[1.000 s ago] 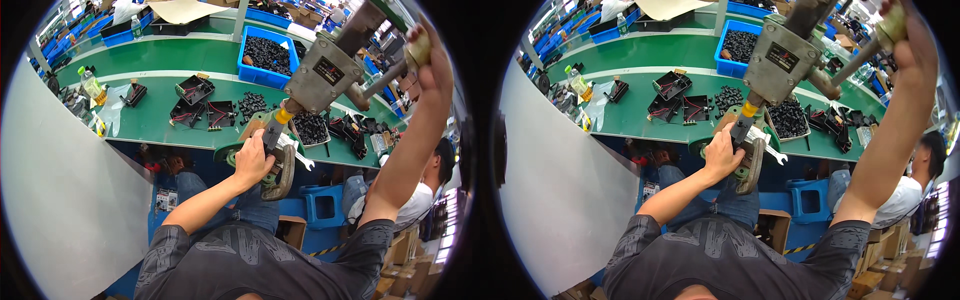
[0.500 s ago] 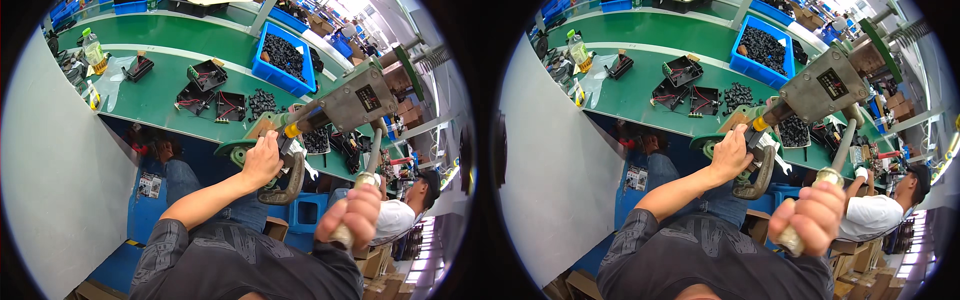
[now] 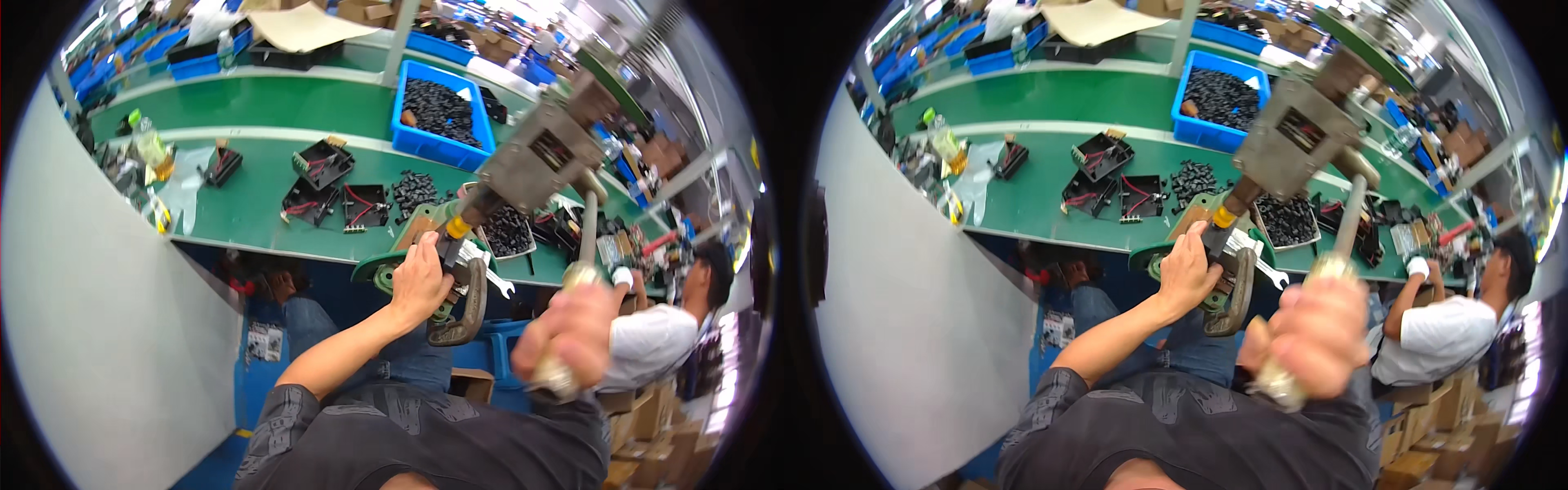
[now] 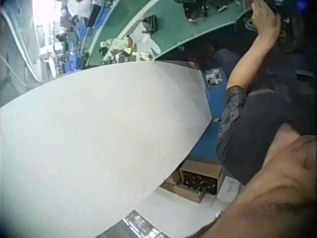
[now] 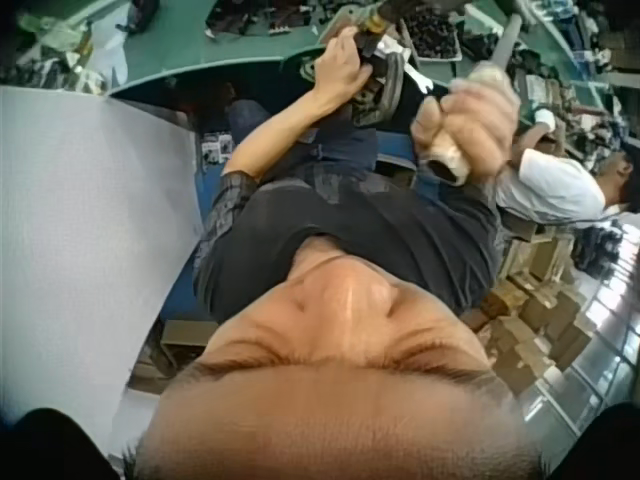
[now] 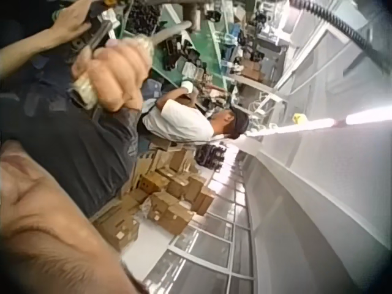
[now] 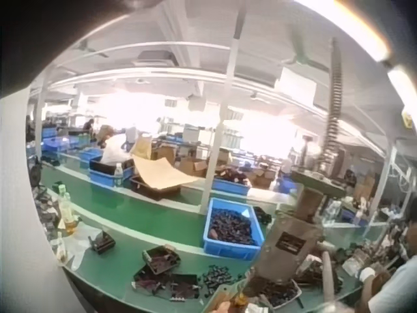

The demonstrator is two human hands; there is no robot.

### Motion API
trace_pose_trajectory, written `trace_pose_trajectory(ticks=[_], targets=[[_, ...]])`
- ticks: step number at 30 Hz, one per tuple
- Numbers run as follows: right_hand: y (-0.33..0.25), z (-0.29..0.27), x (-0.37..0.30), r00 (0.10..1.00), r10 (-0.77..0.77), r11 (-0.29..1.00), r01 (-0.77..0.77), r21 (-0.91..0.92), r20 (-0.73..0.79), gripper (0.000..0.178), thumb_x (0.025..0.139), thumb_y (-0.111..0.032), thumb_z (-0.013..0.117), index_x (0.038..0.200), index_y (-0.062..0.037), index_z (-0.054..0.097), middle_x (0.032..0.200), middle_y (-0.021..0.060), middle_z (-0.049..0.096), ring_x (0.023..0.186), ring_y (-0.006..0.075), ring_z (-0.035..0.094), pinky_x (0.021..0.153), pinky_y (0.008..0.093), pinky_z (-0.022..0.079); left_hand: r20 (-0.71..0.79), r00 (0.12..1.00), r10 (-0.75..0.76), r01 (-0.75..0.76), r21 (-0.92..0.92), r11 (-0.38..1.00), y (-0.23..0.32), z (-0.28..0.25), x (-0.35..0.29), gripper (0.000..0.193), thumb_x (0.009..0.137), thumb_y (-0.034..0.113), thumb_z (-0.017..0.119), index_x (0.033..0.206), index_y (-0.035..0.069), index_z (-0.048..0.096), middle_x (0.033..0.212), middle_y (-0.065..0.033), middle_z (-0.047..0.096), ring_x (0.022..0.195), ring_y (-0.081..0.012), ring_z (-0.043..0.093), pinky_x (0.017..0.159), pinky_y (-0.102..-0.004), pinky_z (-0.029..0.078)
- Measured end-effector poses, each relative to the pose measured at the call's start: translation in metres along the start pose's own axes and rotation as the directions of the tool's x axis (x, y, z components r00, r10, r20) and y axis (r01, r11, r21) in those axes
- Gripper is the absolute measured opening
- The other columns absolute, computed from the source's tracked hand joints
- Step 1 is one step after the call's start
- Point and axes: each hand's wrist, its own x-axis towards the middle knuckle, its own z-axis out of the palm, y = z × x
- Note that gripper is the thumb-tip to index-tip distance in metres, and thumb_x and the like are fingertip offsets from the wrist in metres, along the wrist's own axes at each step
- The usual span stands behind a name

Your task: Assembling small electronic components using a manual press machine on a factory production line.

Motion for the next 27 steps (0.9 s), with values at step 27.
trace_pose_trajectory(ticks=[27], targets=[[0.399, 0.057, -0.279, 0.133, 0.949, 0.314, -0.43, -0.846, 0.285, 0.026, 0.088, -0.026, 0.072, 0.096, -0.001, 0.069, 0.092, 0.0182, 0.067, 0.086, 0.0326, 0.066, 0.076, 0.0418, 0.051, 0.198, 0.785, -0.587, 0.282, -0.958, 0.054, -0.037, -0.116, 0.046, 0.073, 0.059, -0.02, 0.044, 0.128, 0.002, 0.054, 0.111, -0.0097, 0.063, 0.082, -0.0189, 0.064, 0.063, -0.0236, 0.05]])
